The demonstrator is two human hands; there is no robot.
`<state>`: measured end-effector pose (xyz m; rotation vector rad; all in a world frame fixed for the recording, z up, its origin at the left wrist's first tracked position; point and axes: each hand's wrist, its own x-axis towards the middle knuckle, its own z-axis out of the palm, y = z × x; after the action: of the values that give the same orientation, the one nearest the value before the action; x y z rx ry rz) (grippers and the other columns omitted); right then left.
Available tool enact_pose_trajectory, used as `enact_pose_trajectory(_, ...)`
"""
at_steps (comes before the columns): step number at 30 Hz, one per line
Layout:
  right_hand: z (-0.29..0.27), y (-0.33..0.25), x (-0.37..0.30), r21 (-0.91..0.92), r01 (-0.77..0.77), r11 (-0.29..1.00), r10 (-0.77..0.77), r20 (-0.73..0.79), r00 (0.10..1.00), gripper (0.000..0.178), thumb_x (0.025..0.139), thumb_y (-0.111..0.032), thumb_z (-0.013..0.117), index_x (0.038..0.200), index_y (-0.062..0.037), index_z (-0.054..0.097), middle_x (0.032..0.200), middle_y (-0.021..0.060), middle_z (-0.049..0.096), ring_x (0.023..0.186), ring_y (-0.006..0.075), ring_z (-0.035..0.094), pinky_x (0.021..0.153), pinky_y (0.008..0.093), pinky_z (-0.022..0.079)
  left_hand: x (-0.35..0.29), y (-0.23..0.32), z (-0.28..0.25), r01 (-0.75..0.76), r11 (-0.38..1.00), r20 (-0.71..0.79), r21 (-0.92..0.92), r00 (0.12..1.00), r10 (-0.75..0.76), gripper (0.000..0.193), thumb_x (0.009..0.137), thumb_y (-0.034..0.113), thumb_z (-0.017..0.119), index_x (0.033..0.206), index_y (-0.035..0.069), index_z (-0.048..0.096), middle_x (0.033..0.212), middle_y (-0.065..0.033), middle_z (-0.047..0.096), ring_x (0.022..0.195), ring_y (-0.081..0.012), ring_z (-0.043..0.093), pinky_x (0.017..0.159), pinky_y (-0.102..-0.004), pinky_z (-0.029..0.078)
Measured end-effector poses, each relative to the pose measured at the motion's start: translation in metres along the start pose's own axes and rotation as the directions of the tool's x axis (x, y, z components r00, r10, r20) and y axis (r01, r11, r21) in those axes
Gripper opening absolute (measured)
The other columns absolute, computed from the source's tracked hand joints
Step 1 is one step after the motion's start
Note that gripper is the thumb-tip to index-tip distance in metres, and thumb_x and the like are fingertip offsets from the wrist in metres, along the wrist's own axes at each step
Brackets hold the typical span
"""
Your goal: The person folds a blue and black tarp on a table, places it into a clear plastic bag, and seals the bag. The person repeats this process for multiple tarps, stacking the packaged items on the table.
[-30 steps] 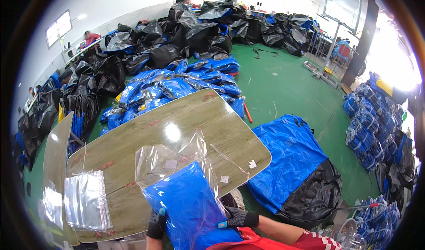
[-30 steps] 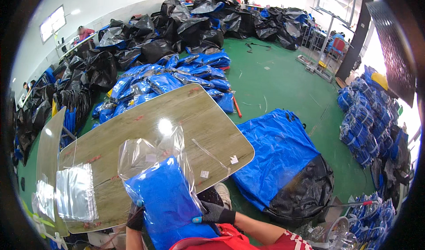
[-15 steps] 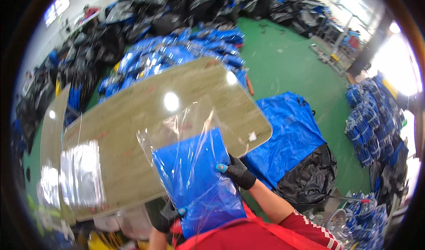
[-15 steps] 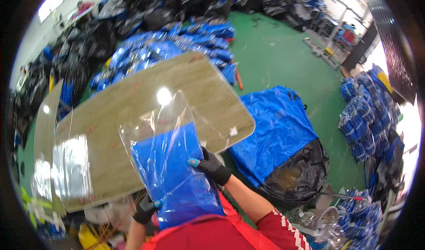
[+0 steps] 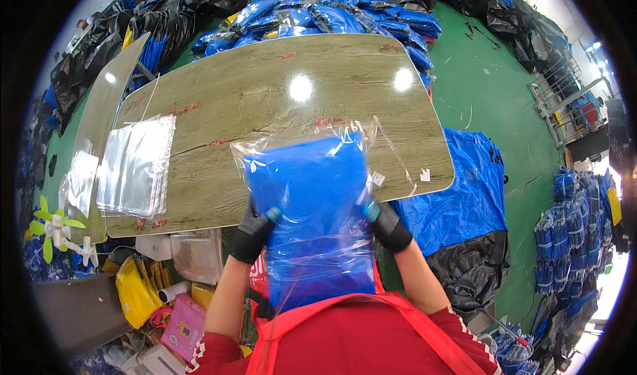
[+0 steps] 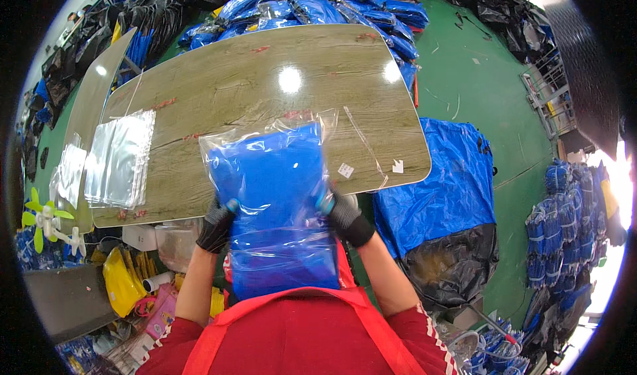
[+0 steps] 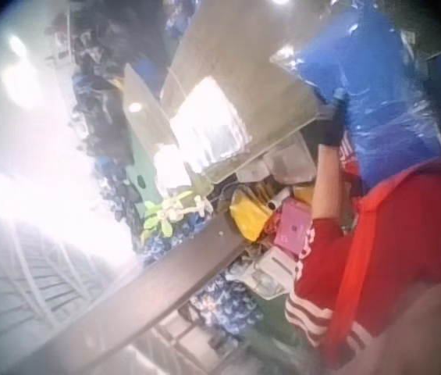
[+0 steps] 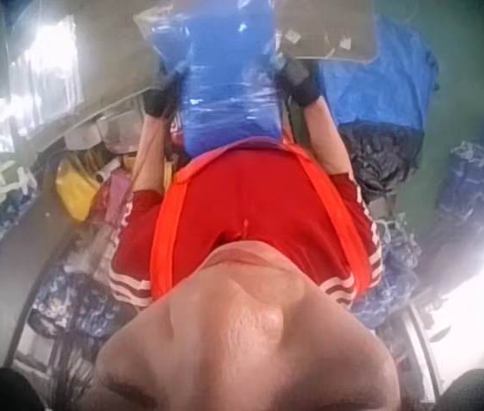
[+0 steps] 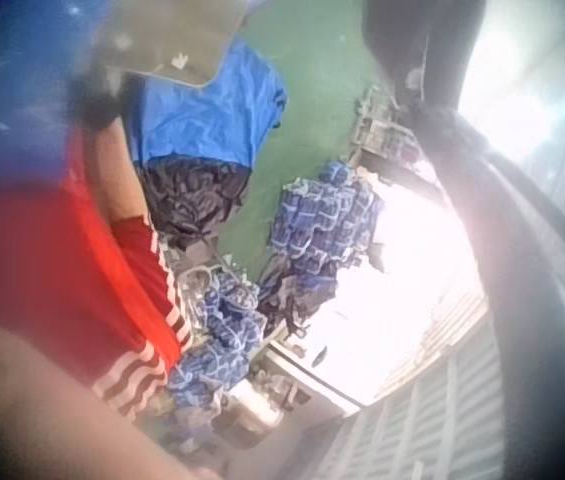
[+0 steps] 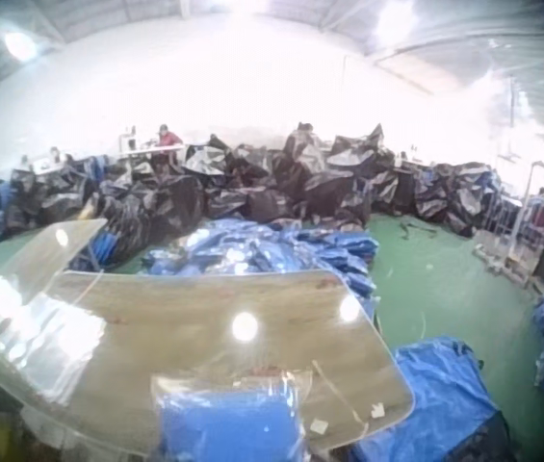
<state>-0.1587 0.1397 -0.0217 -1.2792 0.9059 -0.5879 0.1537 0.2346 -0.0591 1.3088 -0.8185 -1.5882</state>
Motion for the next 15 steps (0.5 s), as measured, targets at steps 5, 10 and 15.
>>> enact_pose_trajectory(5, 0.01, 0.02, -0.028, -0.295, -0.039, 0.955, -0.008, -0.156, 0.988, 0.08, 0.085, -0.037, 0.069, 0.142, 0.0003, 0.028, 0.136, 0.0155, 0.043, 0.125, 0.0249, 0.041, 0.104, 0.036, 0.035, -0.031, -0.046, 0.007, -0.147, 0.989, 0.181, -0.023, 0.972, 0.149, 0.081, 0.079, 0.046, 0.073, 0.14, 0.005, 0.038, 0.127, -0.0101, 0.054, 0.115, -0.0216, 0.051, 0.098, -0.0354, 0.044)
enact_pose_trajectory(10, 0.027, 0.047, -0.097, -0.069, -0.087, 0.994, 0.093, 0.096, 0.991, 0.1, 0.074, -0.03, 0.08, 0.149, -0.0033, 0.019, 0.148, 0.016, 0.031, 0.136, 0.0249, 0.032, 0.111, 0.0392, 0.028, -0.077, -0.065, 0.011, -0.171, 0.983, 0.138, 0.067, 0.977, 0.161, 0.097, 0.07, 0.033, 0.083, 0.145, 0.005, 0.029, 0.135, -0.0108, 0.049, 0.122, -0.0245, 0.047, 0.103, -0.0387, 0.04)
enact_pose_trajectory(15, 0.009, 0.004, -0.048, 0.289, 0.241, 0.927, -0.187, -0.201, 0.962, 0.102, 0.067, -0.033, 0.087, 0.145, -0.0034, 0.028, 0.139, 0.0146, 0.045, 0.126, 0.0256, 0.046, 0.105, 0.039, 0.04, -0.027, -0.043, 0.033, -0.114, 0.958, -0.062, -0.262, 0.993, 0.101, 0.085, 0.071, 0.025, 0.082, 0.14, 0.004, 0.036, 0.126, -0.0105, 0.054, 0.112, -0.0241, 0.054, 0.097, -0.0373, 0.046)
